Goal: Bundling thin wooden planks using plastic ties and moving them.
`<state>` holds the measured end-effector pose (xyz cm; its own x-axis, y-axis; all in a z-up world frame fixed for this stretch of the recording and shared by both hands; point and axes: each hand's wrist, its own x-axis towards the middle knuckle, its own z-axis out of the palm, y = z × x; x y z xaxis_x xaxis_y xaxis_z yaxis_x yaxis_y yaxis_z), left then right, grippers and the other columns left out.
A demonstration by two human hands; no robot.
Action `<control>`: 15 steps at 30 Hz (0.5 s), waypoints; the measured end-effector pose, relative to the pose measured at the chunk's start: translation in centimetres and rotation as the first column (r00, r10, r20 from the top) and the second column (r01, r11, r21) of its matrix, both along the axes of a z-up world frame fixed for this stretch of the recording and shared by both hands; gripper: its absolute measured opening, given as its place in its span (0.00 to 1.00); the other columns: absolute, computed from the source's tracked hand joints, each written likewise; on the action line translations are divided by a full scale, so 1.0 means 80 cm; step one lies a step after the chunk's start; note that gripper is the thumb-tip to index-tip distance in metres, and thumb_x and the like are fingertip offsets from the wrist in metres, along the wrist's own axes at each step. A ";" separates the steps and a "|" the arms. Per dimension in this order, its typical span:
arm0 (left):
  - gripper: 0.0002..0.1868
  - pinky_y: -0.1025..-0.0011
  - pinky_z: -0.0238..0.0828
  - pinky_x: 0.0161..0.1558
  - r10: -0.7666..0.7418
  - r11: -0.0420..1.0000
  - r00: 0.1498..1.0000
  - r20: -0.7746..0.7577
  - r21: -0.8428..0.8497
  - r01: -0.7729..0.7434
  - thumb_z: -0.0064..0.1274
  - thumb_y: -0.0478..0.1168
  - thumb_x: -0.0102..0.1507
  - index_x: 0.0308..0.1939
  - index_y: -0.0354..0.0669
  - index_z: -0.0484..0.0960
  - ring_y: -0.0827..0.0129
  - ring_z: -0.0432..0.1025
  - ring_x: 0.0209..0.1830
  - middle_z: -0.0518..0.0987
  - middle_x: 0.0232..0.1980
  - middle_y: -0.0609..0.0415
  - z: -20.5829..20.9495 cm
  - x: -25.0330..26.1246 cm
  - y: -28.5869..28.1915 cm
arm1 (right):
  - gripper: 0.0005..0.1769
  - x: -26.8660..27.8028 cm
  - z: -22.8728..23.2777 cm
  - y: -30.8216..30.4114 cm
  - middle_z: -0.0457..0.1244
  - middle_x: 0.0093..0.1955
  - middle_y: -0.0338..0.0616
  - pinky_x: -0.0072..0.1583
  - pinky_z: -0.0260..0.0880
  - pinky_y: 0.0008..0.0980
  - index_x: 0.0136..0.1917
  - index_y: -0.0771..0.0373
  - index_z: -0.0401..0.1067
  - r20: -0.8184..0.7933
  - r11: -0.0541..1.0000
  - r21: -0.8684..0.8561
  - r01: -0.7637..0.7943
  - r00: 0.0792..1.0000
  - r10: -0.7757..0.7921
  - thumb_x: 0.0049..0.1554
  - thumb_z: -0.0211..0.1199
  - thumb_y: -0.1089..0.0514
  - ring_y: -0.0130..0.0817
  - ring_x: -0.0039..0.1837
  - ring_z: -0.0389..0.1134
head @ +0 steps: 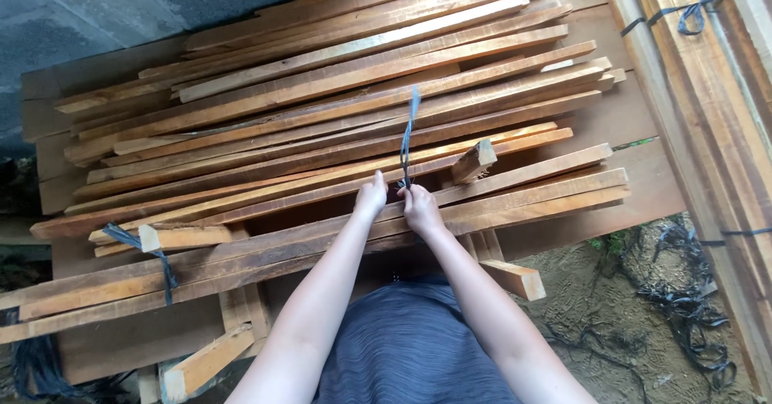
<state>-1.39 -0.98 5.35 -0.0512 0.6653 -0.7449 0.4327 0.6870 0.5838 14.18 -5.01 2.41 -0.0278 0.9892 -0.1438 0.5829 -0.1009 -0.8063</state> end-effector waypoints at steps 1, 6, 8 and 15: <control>0.44 0.56 0.55 0.73 -0.004 1.000 1.000 0.003 0.003 0.004 0.22 0.69 0.69 0.56 0.40 0.85 0.58 0.66 0.73 0.79 0.64 0.43 0.017 0.004 0.005 | 0.13 0.001 0.001 0.001 0.69 0.42 0.53 0.57 0.72 0.50 0.45 0.58 0.78 0.003 1.000 0.003 0.004 1.000 -0.004 0.63 0.52 0.59 0.57 0.52 0.72; 0.38 0.57 0.60 0.72 -0.229 0.959 0.973 0.025 -0.169 0.229 0.40 0.68 0.61 0.55 0.42 0.85 0.58 0.65 0.73 0.77 0.68 0.49 0.023 0.029 0.022 | 0.09 -0.003 0.033 -0.003 0.67 0.40 0.55 0.53 0.71 0.52 0.44 0.62 0.75 0.002 0.997 0.077 -0.009 1.000 0.009 0.63 0.54 0.61 0.59 0.52 0.71; 0.36 0.57 0.63 0.69 -0.156 0.974 0.987 0.040 -0.161 0.160 0.46 0.63 0.59 0.54 0.37 0.85 0.53 0.68 0.70 0.79 0.63 0.43 0.012 0.033 0.026 | 0.08 0.001 0.034 -0.003 0.67 0.40 0.56 0.52 0.71 0.52 0.45 0.61 0.75 -0.016 0.996 0.089 -0.025 1.000 0.027 0.63 0.55 0.61 0.59 0.52 0.71; 0.18 0.63 0.79 0.54 0.025 0.992 0.991 0.130 -0.127 -0.009 0.48 0.35 0.64 0.52 0.22 0.81 0.56 0.77 0.59 0.81 0.57 0.36 0.103 0.036 0.029 | 0.05 0.013 0.013 -0.001 0.70 0.36 0.45 0.52 0.73 0.40 0.46 0.53 0.83 -0.175 0.997 -0.050 0.055 0.983 -0.063 0.58 0.66 0.59 0.40 0.48 0.74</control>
<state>1.52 1.30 13.59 0.0420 0.5652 -0.8239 0.3456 0.7654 0.5428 15.26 -5.09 3.48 0.0012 0.9826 -0.1858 0.4243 -0.1688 -0.8897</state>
